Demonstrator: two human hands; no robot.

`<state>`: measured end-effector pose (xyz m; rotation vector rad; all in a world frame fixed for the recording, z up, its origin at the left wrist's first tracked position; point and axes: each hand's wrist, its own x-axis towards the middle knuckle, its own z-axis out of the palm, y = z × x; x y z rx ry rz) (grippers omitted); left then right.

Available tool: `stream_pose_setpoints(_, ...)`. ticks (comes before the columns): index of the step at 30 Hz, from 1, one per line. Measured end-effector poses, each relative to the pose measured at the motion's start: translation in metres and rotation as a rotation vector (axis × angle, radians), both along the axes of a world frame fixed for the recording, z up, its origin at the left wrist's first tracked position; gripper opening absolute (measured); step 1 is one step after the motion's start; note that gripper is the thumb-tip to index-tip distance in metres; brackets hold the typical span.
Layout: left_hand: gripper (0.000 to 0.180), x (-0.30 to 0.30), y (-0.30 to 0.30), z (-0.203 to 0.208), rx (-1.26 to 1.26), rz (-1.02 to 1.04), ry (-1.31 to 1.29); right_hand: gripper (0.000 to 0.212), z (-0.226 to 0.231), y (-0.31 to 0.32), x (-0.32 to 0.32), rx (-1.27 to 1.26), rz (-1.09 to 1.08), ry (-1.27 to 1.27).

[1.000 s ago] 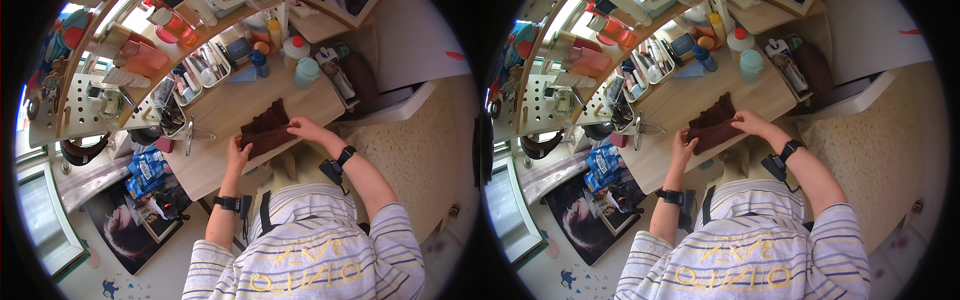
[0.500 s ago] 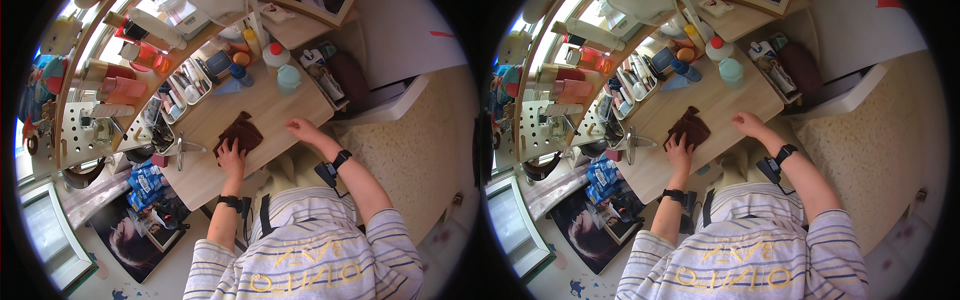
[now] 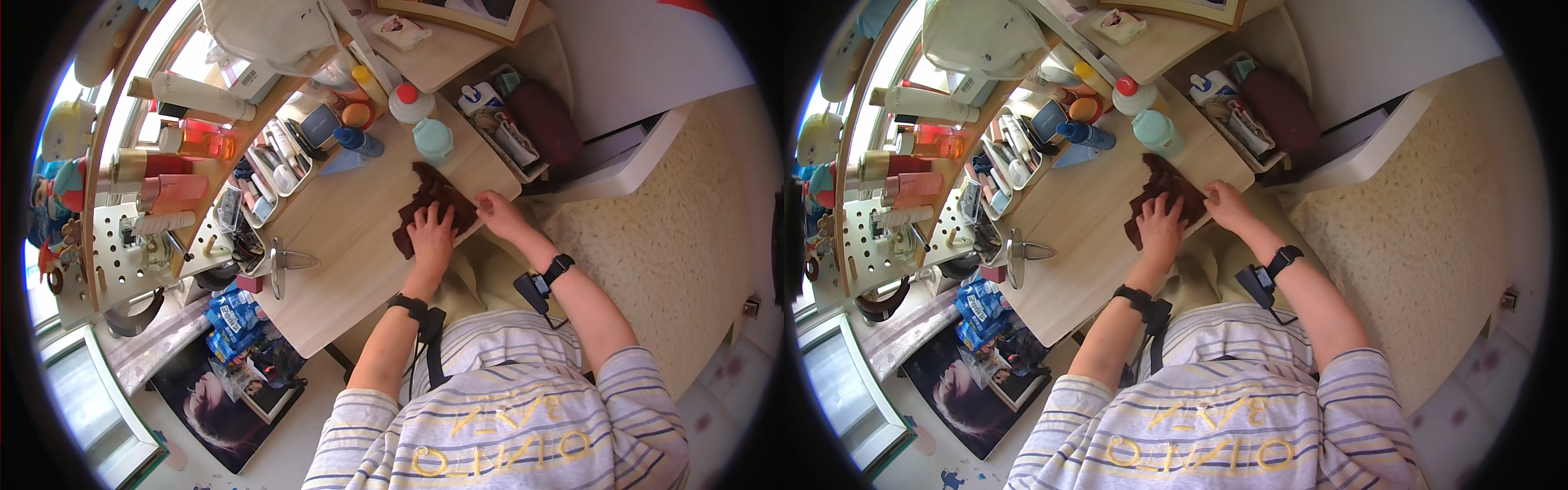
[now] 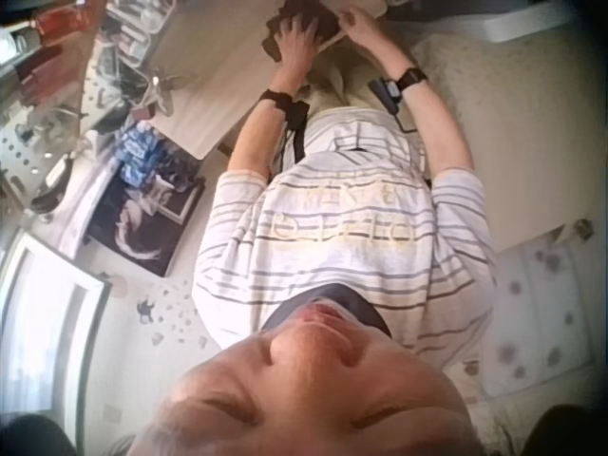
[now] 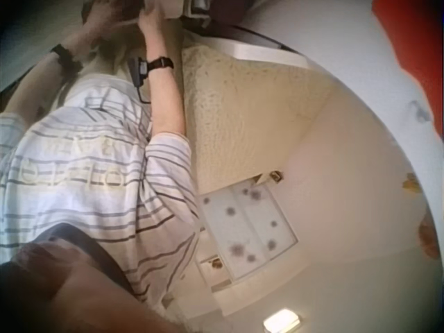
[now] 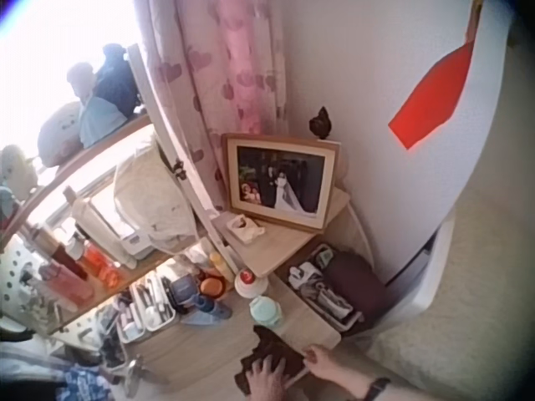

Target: The person organizes a desk by moving a basket of supplies, picking up a framed photo and wiping the surface underneath with a cloth, and then wiping other areas of the desk.

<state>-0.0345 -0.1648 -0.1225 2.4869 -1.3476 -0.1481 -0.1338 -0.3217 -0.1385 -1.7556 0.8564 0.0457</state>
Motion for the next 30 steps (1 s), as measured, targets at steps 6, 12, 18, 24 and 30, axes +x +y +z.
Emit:
stream_pose_setpoints(6, 0.045, -0.013, 0.022, 0.001, -0.002, -0.093, 0.040, 0.028, 0.017, -0.005, 0.002, -0.241, 0.142, 0.077)
stream_pose_setpoints(12, 0.040, 0.001, 0.141, 0.011, -0.020, 0.086, 0.069, 0.025, 0.021, 0.025, 0.021, -0.274, 0.303, 0.046)
stream_pose_setpoints(18, 0.034, 0.017, 0.262, 0.002, -0.015, 0.498, 0.004, 0.025, 0.018, 0.063, 0.034, -0.235, 0.420, 0.069)
stream_pose_setpoints(24, 0.037, 0.024, 0.287, -0.009, 0.024, 0.808, -0.034, 0.024, 0.013, 0.079, 0.032, -0.193, 0.397, -0.020)
stream_pose_setpoints(30, 0.036, 0.021, 0.198, -0.002, -0.098, 0.427, 0.077, 0.026, 0.015, 0.094, 0.026, -0.120, 0.324, 0.037)
